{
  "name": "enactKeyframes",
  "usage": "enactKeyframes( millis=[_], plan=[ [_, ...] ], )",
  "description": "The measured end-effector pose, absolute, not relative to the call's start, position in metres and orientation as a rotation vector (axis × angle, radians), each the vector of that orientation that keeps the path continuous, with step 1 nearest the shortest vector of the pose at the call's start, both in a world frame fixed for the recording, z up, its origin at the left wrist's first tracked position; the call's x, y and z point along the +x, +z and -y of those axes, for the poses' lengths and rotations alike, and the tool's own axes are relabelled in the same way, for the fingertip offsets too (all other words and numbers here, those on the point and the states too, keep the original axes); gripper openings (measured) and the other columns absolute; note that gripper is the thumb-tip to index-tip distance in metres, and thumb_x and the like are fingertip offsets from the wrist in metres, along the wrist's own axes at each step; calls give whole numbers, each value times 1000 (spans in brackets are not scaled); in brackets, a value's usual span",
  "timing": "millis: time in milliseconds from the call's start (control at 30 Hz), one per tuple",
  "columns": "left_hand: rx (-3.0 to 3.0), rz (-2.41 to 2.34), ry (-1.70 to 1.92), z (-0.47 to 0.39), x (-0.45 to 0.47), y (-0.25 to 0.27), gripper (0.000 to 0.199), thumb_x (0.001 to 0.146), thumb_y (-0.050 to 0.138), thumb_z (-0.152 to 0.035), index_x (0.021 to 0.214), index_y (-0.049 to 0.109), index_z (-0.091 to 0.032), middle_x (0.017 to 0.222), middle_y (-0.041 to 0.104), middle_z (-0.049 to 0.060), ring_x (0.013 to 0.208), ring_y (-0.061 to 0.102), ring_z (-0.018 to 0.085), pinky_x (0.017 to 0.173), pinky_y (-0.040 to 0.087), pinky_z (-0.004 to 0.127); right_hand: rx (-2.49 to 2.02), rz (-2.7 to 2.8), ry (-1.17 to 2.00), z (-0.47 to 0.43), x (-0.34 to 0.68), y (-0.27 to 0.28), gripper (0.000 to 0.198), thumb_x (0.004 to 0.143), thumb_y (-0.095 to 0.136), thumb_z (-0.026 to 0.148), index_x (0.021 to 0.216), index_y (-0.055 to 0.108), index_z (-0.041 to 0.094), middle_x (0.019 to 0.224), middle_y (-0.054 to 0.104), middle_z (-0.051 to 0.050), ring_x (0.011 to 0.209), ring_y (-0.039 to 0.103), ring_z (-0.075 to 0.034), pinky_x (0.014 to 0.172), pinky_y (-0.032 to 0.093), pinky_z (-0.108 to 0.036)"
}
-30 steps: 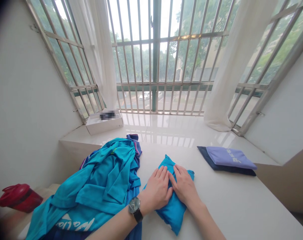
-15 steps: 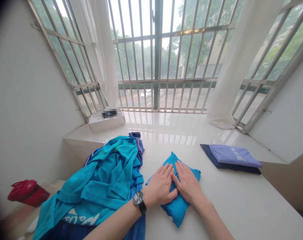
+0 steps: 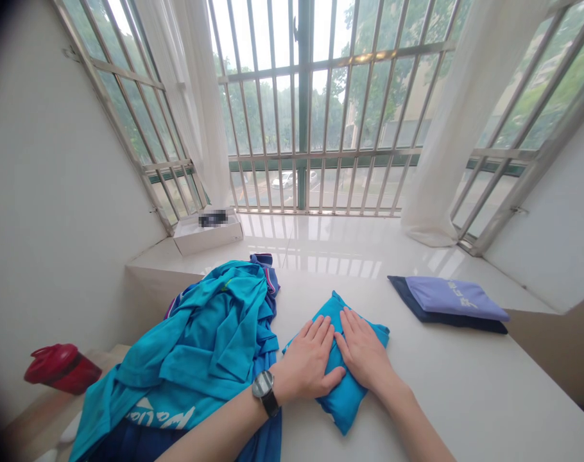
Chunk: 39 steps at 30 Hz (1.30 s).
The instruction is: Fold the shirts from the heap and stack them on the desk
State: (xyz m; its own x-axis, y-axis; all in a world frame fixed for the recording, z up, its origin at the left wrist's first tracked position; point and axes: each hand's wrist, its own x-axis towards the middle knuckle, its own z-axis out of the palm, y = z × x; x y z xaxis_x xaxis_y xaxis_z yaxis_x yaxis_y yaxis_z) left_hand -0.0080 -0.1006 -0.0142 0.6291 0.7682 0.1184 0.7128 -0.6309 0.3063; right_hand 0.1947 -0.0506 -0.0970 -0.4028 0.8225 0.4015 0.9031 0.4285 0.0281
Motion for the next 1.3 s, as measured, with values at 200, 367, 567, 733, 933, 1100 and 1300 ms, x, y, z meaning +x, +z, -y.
enactKeyframes(
  millis=[200,367,567,733,933,1100,1300],
  plan=[
    [2689,-1140,345,92,-9,-15,79,95,33,-58,152,27,-4,160,20,18,149,14,32,121,15,46,-1560,2277,-222,51,195,-96,61,99,30,46,140,52,6,148,48,-19,135,46,-31,110,40,-50],
    [2769,-1089,316,81,-10,-15,81,95,31,-63,151,28,-3,160,22,19,149,16,31,121,16,44,-1589,2242,-194,48,197,-99,66,98,29,51,138,52,5,147,49,-21,136,45,-32,111,39,-51],
    [2819,-1019,337,65,-10,-15,78,96,35,-63,151,30,-7,158,29,15,148,21,27,121,18,41,-1624,2204,-258,41,200,-101,59,98,28,41,140,51,6,147,48,-22,137,43,-33,109,38,-54],
    [2775,-1065,330,66,-12,-19,77,97,29,-63,150,31,-7,158,28,18,147,23,29,119,21,42,-1668,2226,-250,38,200,-96,59,96,30,39,139,51,5,147,48,-20,136,44,-31,111,36,-50],
    [2775,-1133,332,72,-14,-22,75,97,32,-58,151,29,-6,159,25,19,148,20,30,120,18,45,-1656,2207,-180,41,200,-88,60,96,31,42,138,52,5,146,50,-19,136,45,-30,112,36,-49],
    [2781,-1159,365,73,-11,-21,72,96,34,-55,151,30,-8,159,27,16,147,23,30,119,20,44,-1587,2140,-173,45,196,-78,53,96,37,43,131,59,9,138,57,-19,128,53,-30,109,42,-45],
    [2732,-1230,441,75,-8,-23,71,96,34,-53,151,32,-8,158,28,16,146,25,30,119,21,44,-1596,2098,-138,46,193,-78,51,96,36,44,126,62,10,134,60,-19,125,56,-30,108,45,-47]
  ],
)
